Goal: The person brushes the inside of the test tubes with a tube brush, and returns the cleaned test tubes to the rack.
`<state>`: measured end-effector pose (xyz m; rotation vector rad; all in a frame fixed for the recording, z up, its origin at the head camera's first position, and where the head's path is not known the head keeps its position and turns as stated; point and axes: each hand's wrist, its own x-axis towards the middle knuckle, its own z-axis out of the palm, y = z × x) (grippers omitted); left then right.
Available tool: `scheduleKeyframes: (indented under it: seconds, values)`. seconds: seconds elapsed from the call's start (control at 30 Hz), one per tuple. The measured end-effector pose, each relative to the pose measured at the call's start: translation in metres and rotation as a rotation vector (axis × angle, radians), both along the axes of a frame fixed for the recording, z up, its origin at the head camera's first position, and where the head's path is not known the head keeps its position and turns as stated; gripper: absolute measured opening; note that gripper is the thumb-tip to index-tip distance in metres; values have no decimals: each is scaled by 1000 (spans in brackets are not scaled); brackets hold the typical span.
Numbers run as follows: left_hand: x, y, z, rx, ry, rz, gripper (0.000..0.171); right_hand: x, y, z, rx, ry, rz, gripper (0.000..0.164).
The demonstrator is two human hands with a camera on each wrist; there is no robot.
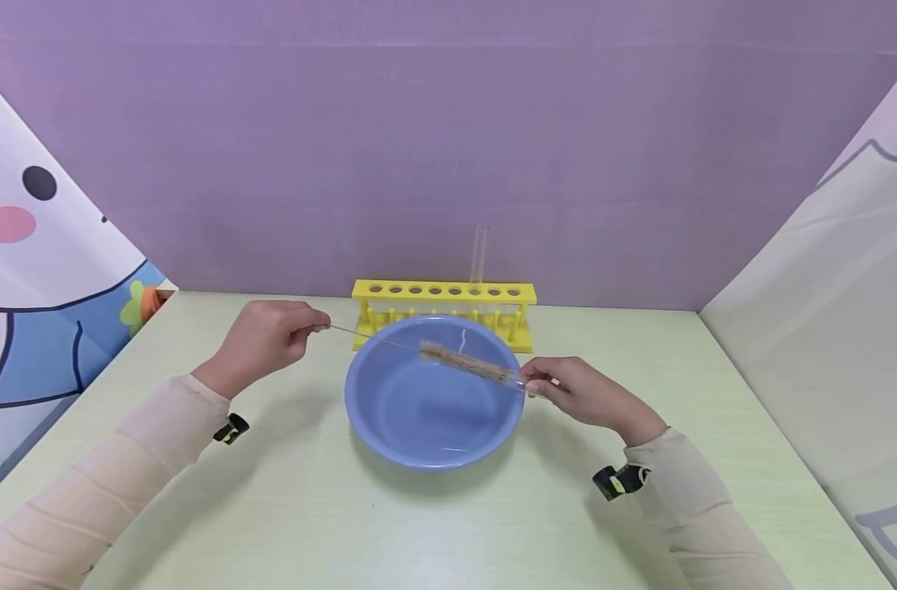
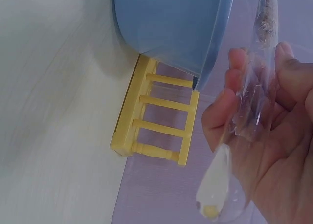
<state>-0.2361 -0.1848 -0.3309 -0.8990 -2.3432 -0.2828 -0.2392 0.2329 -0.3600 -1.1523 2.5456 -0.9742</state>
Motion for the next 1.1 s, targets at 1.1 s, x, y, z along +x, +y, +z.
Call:
scheduleKeyframes:
  seconds: [1.1]
  values:
    - [-4, -15, -3, 73, 118, -82, 28, -2, 7, -4, -58, -97, 95, 15]
